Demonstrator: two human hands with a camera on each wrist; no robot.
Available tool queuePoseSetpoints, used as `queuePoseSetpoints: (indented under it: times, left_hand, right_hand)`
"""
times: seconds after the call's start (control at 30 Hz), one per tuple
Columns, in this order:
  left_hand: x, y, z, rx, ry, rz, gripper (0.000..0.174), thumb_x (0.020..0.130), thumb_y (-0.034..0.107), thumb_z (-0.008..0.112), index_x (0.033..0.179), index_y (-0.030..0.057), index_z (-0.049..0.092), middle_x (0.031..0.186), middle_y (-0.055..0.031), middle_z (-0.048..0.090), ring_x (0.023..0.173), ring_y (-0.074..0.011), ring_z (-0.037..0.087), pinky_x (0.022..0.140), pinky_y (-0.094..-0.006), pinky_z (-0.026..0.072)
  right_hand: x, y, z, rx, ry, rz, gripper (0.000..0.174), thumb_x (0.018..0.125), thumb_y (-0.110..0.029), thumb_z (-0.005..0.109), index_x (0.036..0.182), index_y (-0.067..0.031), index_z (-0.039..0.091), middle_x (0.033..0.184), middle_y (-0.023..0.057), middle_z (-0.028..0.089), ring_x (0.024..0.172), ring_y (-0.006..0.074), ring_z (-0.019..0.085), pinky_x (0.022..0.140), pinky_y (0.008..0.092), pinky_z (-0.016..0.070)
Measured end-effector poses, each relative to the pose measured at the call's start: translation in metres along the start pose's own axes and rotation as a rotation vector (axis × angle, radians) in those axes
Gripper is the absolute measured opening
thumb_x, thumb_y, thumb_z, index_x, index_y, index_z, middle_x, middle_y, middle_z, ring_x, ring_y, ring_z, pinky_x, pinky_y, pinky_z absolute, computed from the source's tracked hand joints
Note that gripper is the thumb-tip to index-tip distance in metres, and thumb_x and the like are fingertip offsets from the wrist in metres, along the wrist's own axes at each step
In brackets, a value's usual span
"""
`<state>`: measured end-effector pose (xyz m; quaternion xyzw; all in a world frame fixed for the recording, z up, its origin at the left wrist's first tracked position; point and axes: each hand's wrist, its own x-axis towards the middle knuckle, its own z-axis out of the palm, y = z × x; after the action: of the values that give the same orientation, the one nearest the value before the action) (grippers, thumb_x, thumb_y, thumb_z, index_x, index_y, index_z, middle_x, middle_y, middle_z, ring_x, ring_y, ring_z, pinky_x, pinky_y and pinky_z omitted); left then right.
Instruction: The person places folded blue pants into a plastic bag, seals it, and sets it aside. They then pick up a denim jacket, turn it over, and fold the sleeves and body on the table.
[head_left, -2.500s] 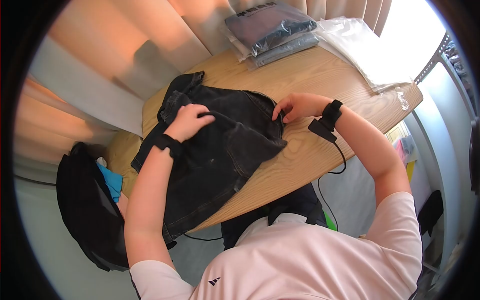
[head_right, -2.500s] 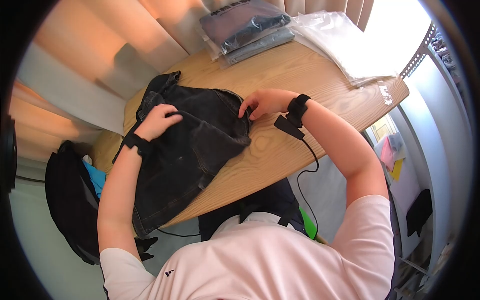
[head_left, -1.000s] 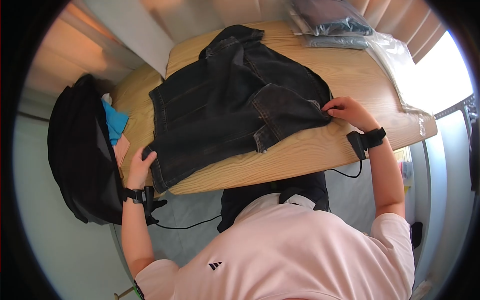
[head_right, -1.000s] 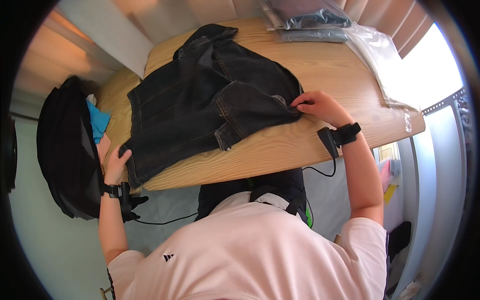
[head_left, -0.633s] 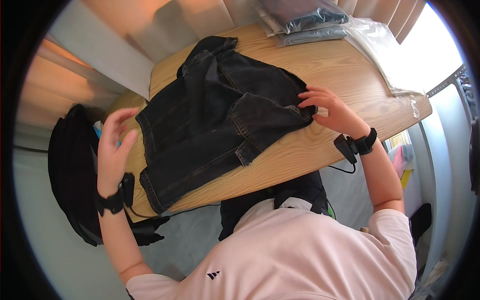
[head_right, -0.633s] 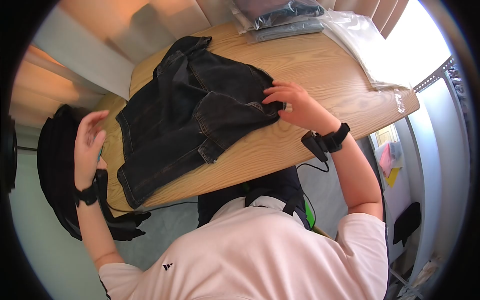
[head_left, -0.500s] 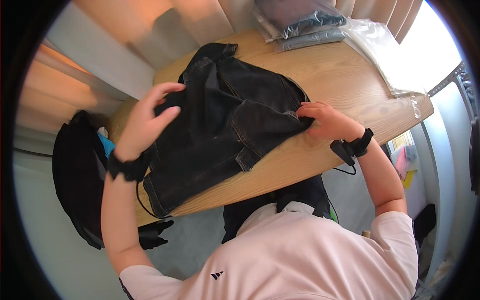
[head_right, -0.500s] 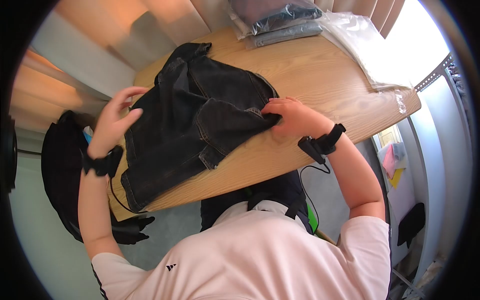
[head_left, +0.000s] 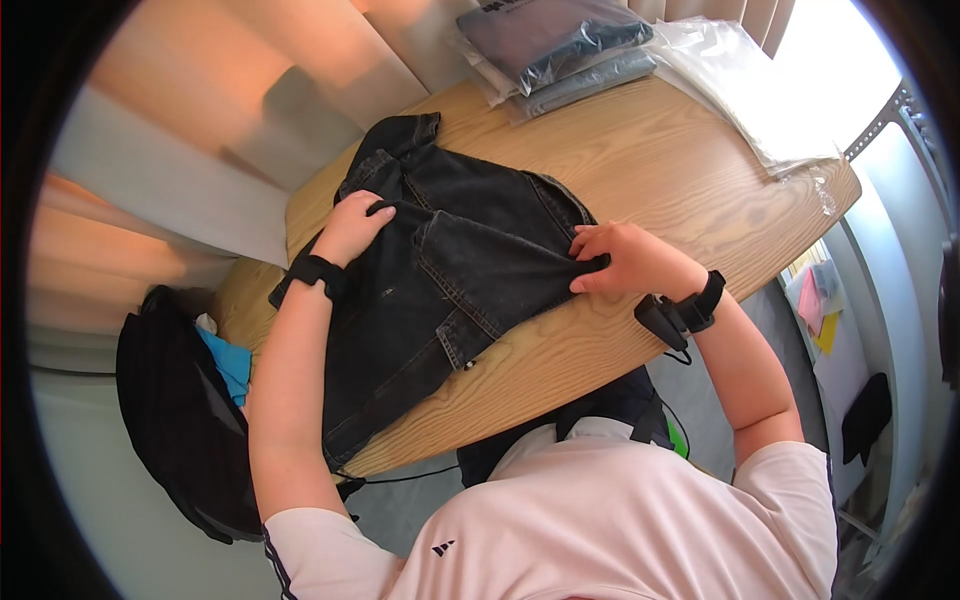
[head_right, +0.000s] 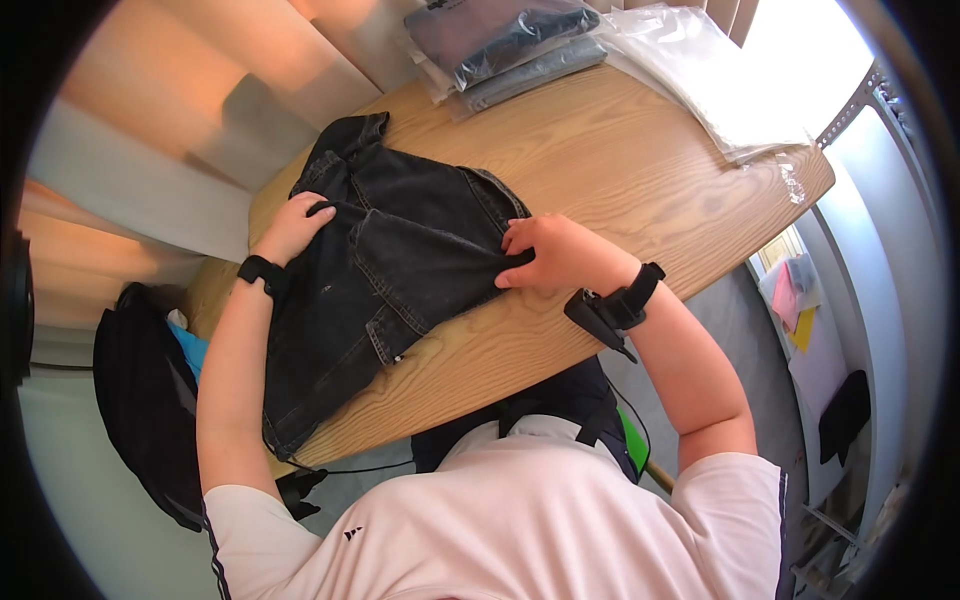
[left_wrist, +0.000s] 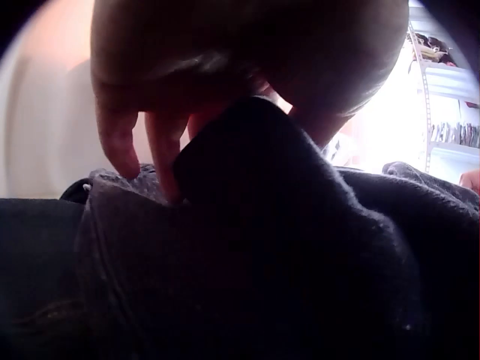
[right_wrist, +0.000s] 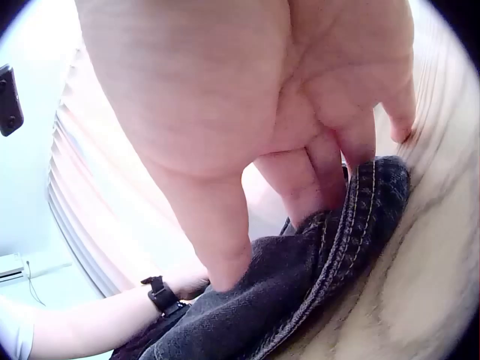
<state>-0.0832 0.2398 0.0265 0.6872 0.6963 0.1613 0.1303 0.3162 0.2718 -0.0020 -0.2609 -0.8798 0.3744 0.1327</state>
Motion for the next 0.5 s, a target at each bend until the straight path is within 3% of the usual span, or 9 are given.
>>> queuePoseSetpoints:
  times: [0.07,0.1,0.13,0.27,0.37,0.47,0.5]
  left_hand:
    - [0.0,0.002,0.012,0.075,-0.015,0.01,0.036,0.084,0.028,0.063,0.101,-0.0034,0.061,0.101,-0.0166,0.061,0.1,-0.0316,0.056,0.09,-0.0353,0.043]
    - [0.0,0.01,0.01,0.075,-0.029,-0.002,0.036,0.084,0.028,0.065,0.104,-0.0019,0.06,0.102,-0.0146,0.06,0.101,-0.0278,0.056,0.09,-0.0348,0.0428]
    - [-0.004,0.019,0.003,0.072,-0.031,-0.011,0.036,0.084,0.028,0.065,0.104,-0.0019,0.06,0.102,-0.0146,0.06,0.101,-0.0278,0.056,0.09,-0.0348,0.0428]
    - [-0.026,0.022,-0.035,-0.271,0.268,0.074,0.033,0.082,0.023,0.068,0.105,0.0015,0.058,0.106,-0.0097,0.06,0.106,-0.0183,0.054,0.094,-0.0318,0.0399]
    - [-0.079,0.035,-0.088,-0.191,0.304,0.051,0.034,0.084,0.017,0.065,0.113,0.0014,0.055,0.112,-0.0102,0.059,0.112,-0.019,0.052,0.099,-0.031,0.0365]
    - [-0.147,0.039,-0.123,-0.213,0.311,-0.046,0.042,0.089,0.009,0.055,0.128,0.0022,0.044,0.126,-0.0121,0.052,0.122,-0.0196,0.045,0.105,-0.0325,0.0287]
    - [-0.168,0.037,-0.129,-0.327,0.314,-0.086,0.045,0.089,0.009,0.054,0.132,0.0029,0.04,0.129,-0.0129,0.05,0.124,-0.0203,0.043,0.107,-0.0325,0.0264]
  right_hand:
    - [0.002,0.0,0.001,0.022,0.014,0.046,0.032,0.076,-0.025,0.072,0.089,0.0038,0.067,0.11,0.0152,0.063,0.117,0.0314,0.052,0.091,0.0344,0.0449]
    - [0.003,-0.002,0.002,0.024,0.007,0.046,0.032,0.076,-0.025,0.072,0.089,0.0038,0.067,0.11,0.0152,0.063,0.117,0.0314,0.052,0.091,0.0344,0.0449]
    - [0.004,-0.005,0.004,0.017,0.039,0.073,0.03,0.076,-0.024,0.072,0.085,0.0038,0.065,0.105,0.0152,0.064,0.11,0.0323,0.055,0.088,0.0351,0.0458]
    - [0.007,-0.005,0.018,-0.075,0.13,0.049,0.028,0.076,-0.023,0.072,0.08,0.0024,0.06,0.09,0.0149,0.061,0.087,0.0338,0.057,0.078,0.037,0.0469]
    - [0.005,0.0,0.025,-0.105,0.21,0.031,0.033,0.073,-0.027,0.074,0.087,-0.0016,0.06,0.087,0.0128,0.062,0.083,0.0333,0.057,0.075,0.0385,0.0456]
    - [0.009,-0.014,0.025,-0.201,0.296,-0.036,0.038,0.073,-0.031,0.074,0.095,-0.0039,0.06,0.088,0.0119,0.063,0.086,0.0306,0.057,0.081,0.039,0.0426]
    - [0.014,-0.018,0.026,-0.118,0.327,-0.02,0.037,0.077,-0.034,0.07,0.098,-0.005,0.062,0.086,0.0108,0.064,0.088,0.0288,0.057,0.087,0.04,0.0394]
